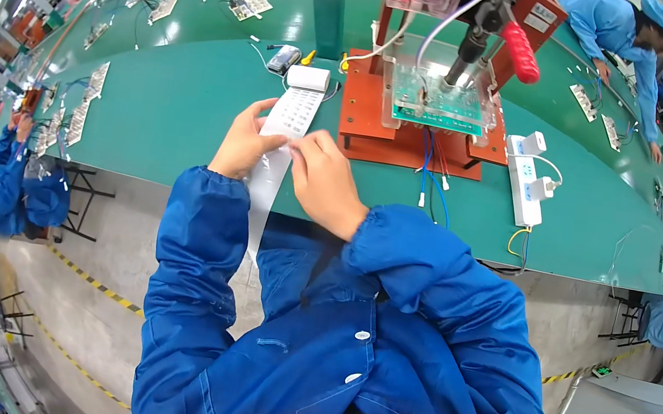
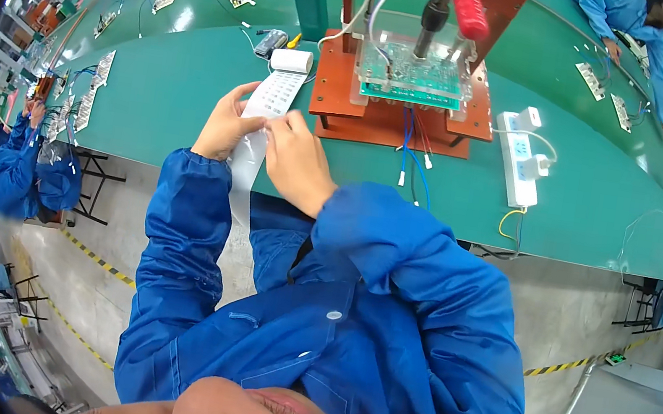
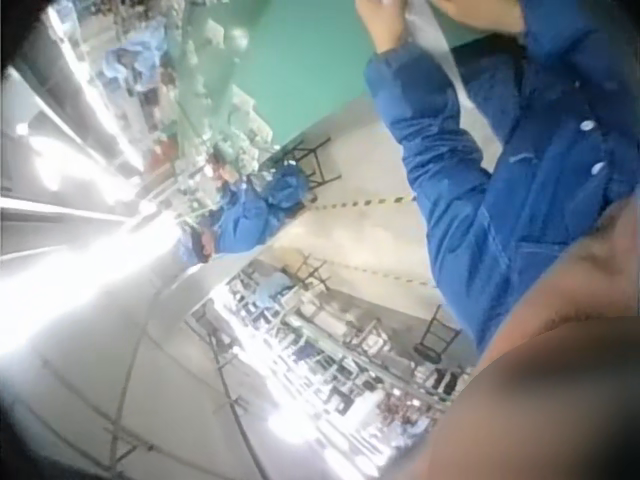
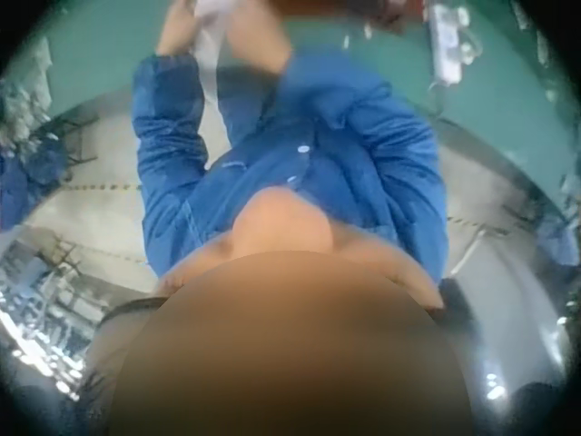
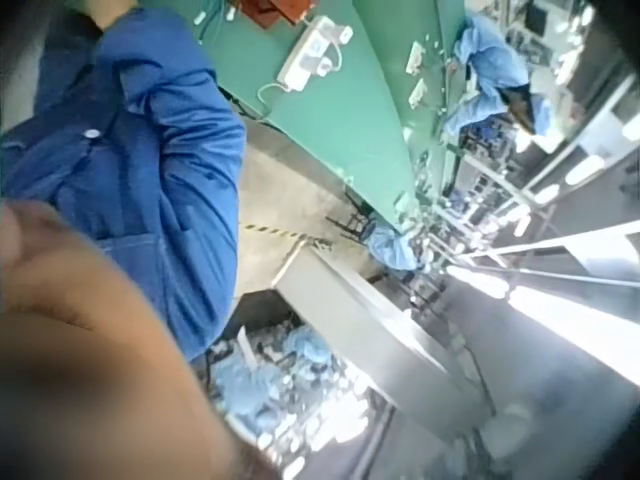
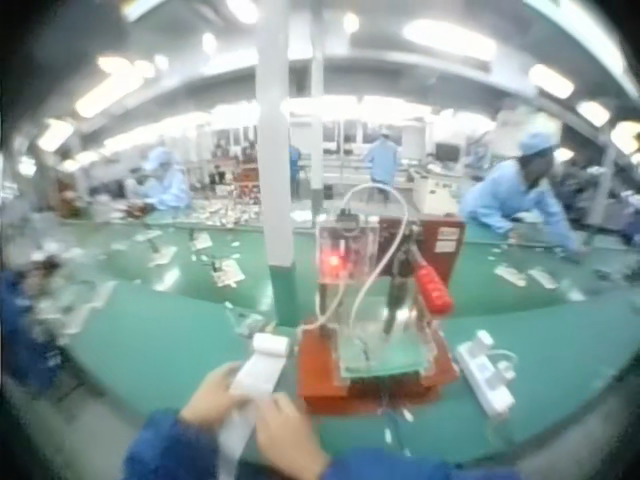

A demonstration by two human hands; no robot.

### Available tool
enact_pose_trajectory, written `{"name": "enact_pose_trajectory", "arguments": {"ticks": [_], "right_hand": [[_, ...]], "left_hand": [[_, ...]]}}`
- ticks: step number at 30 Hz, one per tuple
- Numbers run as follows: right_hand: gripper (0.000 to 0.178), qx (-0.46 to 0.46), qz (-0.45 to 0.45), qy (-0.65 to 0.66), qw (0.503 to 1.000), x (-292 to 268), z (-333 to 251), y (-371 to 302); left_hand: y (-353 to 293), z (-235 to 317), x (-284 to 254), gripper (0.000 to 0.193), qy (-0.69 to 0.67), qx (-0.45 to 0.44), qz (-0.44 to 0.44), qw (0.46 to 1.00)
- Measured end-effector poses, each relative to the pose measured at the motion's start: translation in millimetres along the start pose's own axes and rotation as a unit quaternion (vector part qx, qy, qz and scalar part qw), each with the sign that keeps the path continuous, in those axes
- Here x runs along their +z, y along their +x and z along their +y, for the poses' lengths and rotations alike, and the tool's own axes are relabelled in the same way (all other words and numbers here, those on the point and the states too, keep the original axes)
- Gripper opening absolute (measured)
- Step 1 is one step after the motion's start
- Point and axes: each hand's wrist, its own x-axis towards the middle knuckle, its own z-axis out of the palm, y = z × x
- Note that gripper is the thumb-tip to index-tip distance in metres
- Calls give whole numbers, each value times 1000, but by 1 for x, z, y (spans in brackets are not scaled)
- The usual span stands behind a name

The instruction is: Testing circuit boards using a manual press fixture and inspecting components on a production line.

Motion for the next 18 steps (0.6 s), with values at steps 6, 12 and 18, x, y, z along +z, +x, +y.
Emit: {"name": "enact_pose_trajectory", "arguments": {"ticks": [6,12,18], "right_hand": [[19,-49,56,-31,997,32,29,36],[15,-37,54,-63,996,32,30,43],[10,-40,74,-72,994,37,27,44]], "left_hand": [[2,-5,-7,74,0,-14,-16,1000],[2,-5,-12,77,-14,-6,-23,1000],[2,-11,-15,81,-3,7,-30,1000]]}}
